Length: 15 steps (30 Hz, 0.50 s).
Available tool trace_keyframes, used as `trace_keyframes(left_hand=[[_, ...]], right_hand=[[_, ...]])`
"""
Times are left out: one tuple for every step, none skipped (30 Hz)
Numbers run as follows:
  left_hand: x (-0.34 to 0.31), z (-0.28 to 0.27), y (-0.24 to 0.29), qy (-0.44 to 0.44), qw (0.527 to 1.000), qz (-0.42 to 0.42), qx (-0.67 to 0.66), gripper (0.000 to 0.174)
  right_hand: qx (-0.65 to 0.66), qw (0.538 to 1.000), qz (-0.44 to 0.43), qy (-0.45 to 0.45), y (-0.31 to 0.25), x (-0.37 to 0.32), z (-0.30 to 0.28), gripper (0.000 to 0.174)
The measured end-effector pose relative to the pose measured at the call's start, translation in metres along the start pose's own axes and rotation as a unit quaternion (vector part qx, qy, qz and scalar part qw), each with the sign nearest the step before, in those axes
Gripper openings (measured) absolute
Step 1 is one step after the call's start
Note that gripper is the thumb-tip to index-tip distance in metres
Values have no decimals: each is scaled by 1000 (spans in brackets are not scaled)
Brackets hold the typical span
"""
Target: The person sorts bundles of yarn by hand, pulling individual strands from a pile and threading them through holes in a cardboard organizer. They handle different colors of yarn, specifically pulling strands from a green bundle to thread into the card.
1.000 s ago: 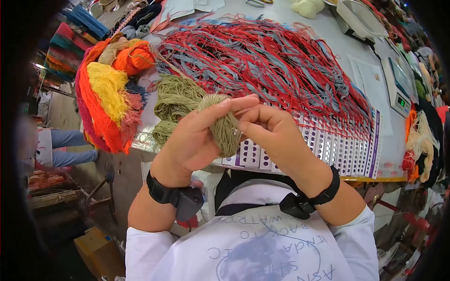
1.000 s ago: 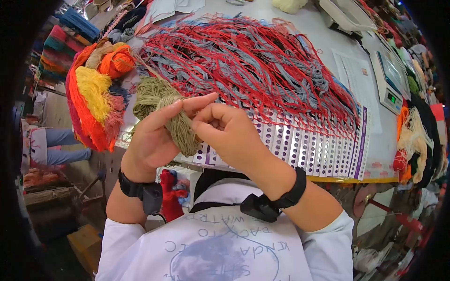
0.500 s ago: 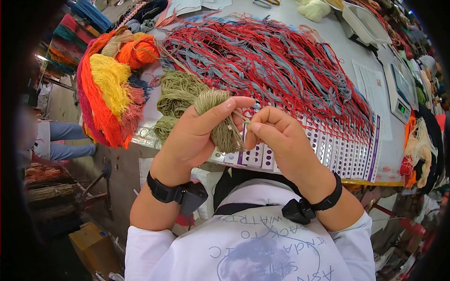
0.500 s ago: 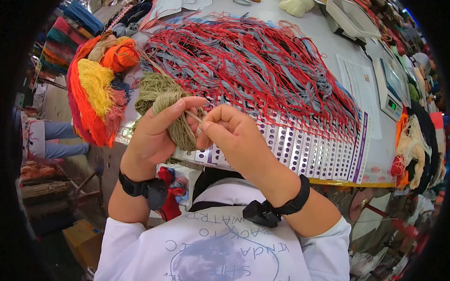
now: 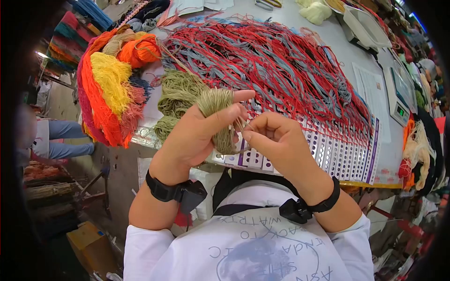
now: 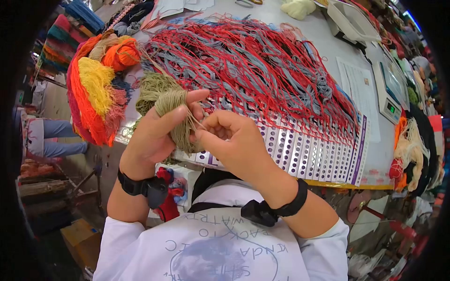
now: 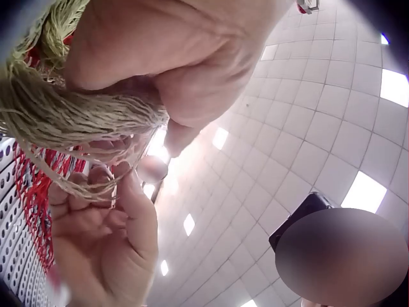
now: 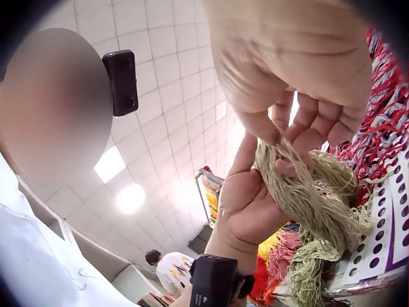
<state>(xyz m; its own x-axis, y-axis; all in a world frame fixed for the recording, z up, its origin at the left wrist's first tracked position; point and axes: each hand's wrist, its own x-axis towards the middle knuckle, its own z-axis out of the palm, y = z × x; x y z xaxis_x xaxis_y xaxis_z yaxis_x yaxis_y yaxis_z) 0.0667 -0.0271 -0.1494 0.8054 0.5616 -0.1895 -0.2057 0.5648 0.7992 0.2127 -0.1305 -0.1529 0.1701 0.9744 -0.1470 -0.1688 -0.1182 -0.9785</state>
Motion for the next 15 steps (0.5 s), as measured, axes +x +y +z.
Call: trace_keyframes(left_hand=[[0,0,0,-15,1000,8,9,53],[1,-2,0,-15,1000,9,9,53],[3,-4,1,-37,999,12,26,59],[3,-5,1,-58,997,15,44,66],[3,-4,2,-58,997,15,44,66],[2,-2,4,-51,998,8,43,67],[3,0,6,-44,998,1,42,67],[4,0,6,-45,998,3,43,67],[5,-1,6,-46,998,-3,43,67],[6,-2,7,-47,998,-8,44,67],[6,-2,8,-48,998,-5,45,67],[7,-2,9,-50,997,-10,50,67],[8,-2,11,-51,997,-15,55,68],[10,-4,10,-53,997,-12,56,68],[13,-7,9,-52,997,6,63,71]], right_hand=[[44,999,3,-4,3,0,-1,8],[43,999,3,-4,1,0,-2,8],[70,997,18,-7,-1,-1,-3,7],[97,995,34,-10,-2,-1,-4,7],[96,995,34,-10,-1,-2,-5,7],[115,993,36,-15,0,-2,-6,7],[134,990,36,-20,0,-2,-7,7],[132,990,35,-20,1,-2,-8,7],[152,988,32,-15,1,-3,-8,6],[171,985,29,-9,2,-3,-9,5],[169,985,27,-10,3,-2,-10,5],[176,984,23,-6,4,-2,-10,5],[182,983,19,-1,5,-1,-11,5],[180,984,17,-2,4,-1,-11,5],[191,982,15,5,3,0,-10,5]])
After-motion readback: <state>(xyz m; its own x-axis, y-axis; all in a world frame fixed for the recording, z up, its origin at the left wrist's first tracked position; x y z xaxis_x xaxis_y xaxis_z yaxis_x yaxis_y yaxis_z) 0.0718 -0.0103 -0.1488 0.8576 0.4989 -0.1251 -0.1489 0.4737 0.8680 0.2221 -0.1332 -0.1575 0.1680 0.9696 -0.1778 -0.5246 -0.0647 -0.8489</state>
